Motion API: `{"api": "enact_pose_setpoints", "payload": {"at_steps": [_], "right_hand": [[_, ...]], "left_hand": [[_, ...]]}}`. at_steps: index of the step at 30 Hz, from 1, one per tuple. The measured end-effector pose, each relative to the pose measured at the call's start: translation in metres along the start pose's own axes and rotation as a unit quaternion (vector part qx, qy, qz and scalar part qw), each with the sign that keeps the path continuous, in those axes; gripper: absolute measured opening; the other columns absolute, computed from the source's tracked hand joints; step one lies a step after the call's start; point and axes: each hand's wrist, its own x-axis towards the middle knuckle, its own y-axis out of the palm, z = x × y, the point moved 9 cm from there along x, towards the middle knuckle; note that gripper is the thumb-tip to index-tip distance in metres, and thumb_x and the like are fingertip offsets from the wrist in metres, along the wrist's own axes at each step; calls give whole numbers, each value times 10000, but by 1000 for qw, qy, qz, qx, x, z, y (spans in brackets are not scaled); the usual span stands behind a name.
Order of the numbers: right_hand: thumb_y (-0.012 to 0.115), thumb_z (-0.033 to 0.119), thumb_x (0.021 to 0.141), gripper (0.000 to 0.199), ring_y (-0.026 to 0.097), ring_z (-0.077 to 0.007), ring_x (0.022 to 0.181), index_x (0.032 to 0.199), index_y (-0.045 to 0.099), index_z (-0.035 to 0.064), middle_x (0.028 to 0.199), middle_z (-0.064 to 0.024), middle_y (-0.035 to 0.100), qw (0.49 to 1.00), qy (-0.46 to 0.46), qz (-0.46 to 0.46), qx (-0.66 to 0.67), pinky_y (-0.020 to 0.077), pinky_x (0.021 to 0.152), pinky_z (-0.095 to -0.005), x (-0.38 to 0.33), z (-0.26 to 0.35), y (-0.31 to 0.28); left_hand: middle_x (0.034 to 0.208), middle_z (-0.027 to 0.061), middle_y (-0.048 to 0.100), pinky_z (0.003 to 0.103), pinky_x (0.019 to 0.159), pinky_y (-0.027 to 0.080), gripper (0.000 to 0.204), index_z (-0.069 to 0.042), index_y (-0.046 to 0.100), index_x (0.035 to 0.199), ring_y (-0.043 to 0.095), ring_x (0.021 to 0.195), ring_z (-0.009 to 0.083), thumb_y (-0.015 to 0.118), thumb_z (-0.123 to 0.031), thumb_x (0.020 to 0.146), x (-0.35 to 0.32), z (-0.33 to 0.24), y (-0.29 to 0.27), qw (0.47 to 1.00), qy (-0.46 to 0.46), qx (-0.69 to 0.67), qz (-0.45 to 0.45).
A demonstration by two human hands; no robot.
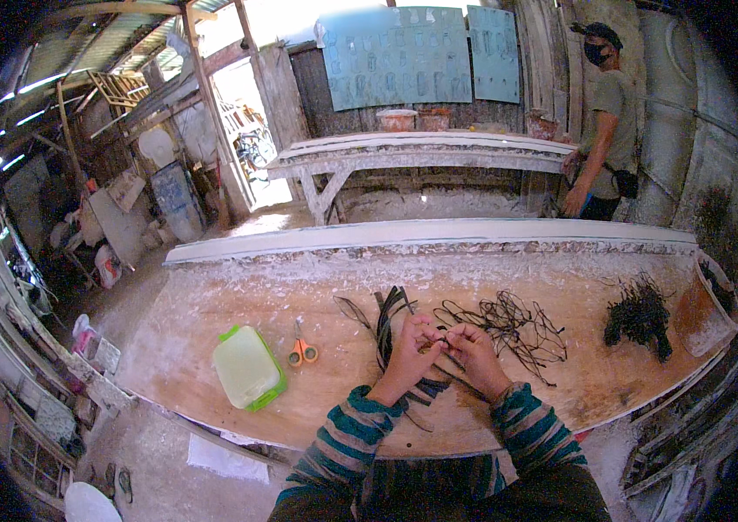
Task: The person uses orange-handled scissors to trim a bundle of dark flexible strips, then places the scissors on a wooden workbench and continues to separate and arrange the strips by hand. A second person works at a nearby bench in the background.
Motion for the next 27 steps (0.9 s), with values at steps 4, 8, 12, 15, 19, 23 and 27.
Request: {"api": "enact_pose_setpoints", "payload": {"at_steps": [4,8,12,15,19,23,27], "right_hand": [[525,63,857,51,561,-107,745,841,554,24,824,-32,591,998,21,18,65,457,661,-209,0,-4,0],[543,62,850,49,551,-101,718,821,548,22,799,-30,583,1000,-6,11,27,448,644,-205,1,1,-3],[563,83,846,85,521,-83,669,798,549,13,748,-13,562,988,-74,-8,-135,431,619,-210,-2,19,2],[574,105,845,109,506,-72,650,808,574,3,715,-1,556,943,-160,-40,-289,425,611,-218,-5,28,1],[581,106,839,111,521,-68,676,845,608,-2,730,-6,584,934,-176,-62,-303,428,622,-214,-15,38,9],[592,93,827,114,530,-68,701,875,616,-8,757,-14,601,932,-197,-41,-302,430,629,-212,-13,34,6],[605,114,811,149,585,-127,767,904,622,-1,810,-58,637,950,-135,-28,-282,465,681,-265,-10,28,1]], "left_hand": [[856,61,554,262,758,471,429,-49,339,1140,570,834,143,559,52,786,-2,-8,1,999,15,29,12],[842,68,579,265,748,458,441,-50,334,1145,575,829,144,594,7,793,-1,15,1,1000,-16,-8,10],[891,70,567,265,717,468,400,-52,392,1107,570,817,152,622,-16,782,1,23,-3,1000,-15,-21,-11],[832,56,584,261,690,475,468,-64,362,1136,574,766,153,642,-16,765,2,31,-2,993,-32,-112,-21],[815,66,605,250,724,438,445,-49,325,1141,572,768,115,614,-41,803,-1,35,-1,977,-67,-198,-30],[808,61,603,249,720,438,444,-52,327,1134,572,767,115,617,-34,798,1,32,-3,980,-55,-188,-35],[811,63,597,261,717,449,395,-49,387,1106,579,771,128,622,-33,789,0,22,-4,991,-42,-124,-34]]}}
